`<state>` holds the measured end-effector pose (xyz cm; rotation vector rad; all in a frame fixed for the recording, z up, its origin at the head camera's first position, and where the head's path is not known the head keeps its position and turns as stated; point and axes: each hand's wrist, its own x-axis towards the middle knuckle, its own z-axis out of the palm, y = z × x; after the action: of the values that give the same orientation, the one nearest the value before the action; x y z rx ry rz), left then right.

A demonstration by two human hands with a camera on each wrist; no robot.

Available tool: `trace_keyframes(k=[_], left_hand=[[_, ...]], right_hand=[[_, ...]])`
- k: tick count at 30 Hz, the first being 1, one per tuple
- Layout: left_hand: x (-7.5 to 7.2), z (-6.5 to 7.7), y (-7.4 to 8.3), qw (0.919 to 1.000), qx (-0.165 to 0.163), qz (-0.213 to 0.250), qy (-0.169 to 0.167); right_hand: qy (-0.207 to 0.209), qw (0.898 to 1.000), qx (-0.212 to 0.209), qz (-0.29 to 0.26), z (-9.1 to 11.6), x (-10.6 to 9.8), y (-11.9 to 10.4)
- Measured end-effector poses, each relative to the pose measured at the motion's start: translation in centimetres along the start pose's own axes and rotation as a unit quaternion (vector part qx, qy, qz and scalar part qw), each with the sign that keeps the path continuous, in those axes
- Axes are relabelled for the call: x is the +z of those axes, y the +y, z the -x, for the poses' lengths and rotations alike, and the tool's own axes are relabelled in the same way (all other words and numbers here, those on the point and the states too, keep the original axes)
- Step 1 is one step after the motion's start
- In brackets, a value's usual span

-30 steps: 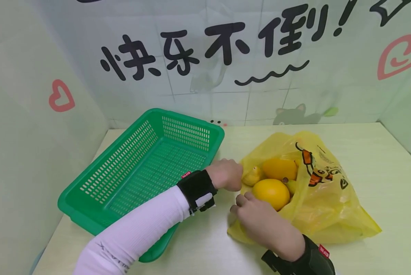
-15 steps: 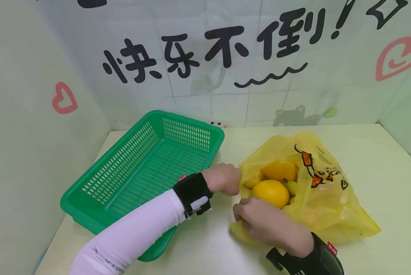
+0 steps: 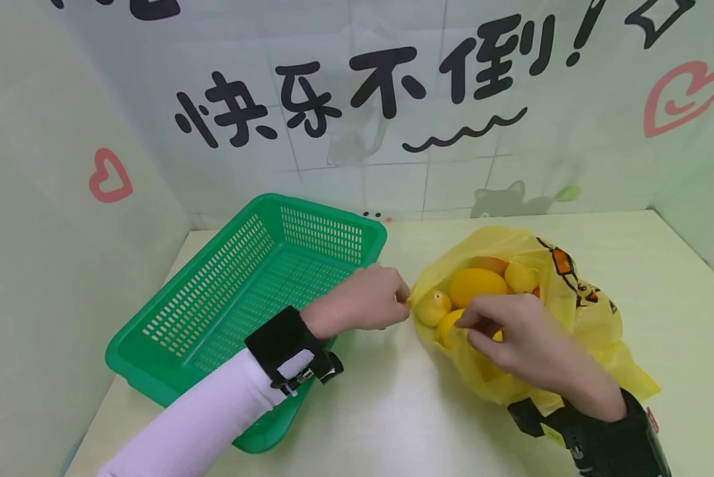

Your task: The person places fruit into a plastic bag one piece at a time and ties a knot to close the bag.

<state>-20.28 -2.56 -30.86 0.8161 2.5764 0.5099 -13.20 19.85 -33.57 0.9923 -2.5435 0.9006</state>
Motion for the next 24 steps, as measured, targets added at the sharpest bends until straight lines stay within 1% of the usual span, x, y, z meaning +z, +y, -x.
trace_keyframes(k=[3,5,6,8,10,12,14,18,21,22,24], left_hand=[[-0.7,0.9,0.3,0.9991,0.006,0.032,0.025],[-1.2,1.6,0.5,0.9976,0.003,0.054,0.042],[-1.4,2.0,0.5,0.9967,0.001,0.066,0.048],[-1.8,2.7,0.7,0.9943,-0.003,0.087,0.062],[-2.1,3.4,0.8,0.9906,-0.007,0.116,0.071],[-2.3,4.2,1.0,0.9857,-0.007,0.147,0.081],[-2.5,4.9,1.1,0.9800,-0.002,0.178,0.090],[-2.5,6.1,1.5,0.9691,0.016,0.217,0.116],[-2.3,6.7,1.9,0.9585,0.030,0.250,0.134],[-2.3,6.9,2.1,0.9540,0.033,0.264,0.139],[-2.3,7.4,2.5,0.9438,0.041,0.295,0.144]], right_hand=[[0.057,0.998,-0.018,0.022,0.6,-1.3,0.6],[0.096,0.994,-0.026,0.035,1.1,-2.3,0.9],[0.115,0.992,-0.023,0.037,1.4,-2.8,1.0],[0.156,0.987,-0.019,0.026,2.0,-3.7,1.2],[0.195,0.981,-0.013,0.000,2.5,-4.4,1.4],[0.233,0.972,-0.004,-0.027,2.9,-5.1,1.6],[0.264,0.963,-0.005,-0.058,3.1,-5.6,1.9],[0.308,0.947,0.017,-0.088,3.8,-6.5,2.1],[0.337,0.935,0.038,-0.107,4.5,-7.2,2.4],[0.350,0.928,0.042,-0.124,4.8,-7.4,2.5],[0.365,0.922,0.063,-0.112,5.2,-7.9,2.6]])
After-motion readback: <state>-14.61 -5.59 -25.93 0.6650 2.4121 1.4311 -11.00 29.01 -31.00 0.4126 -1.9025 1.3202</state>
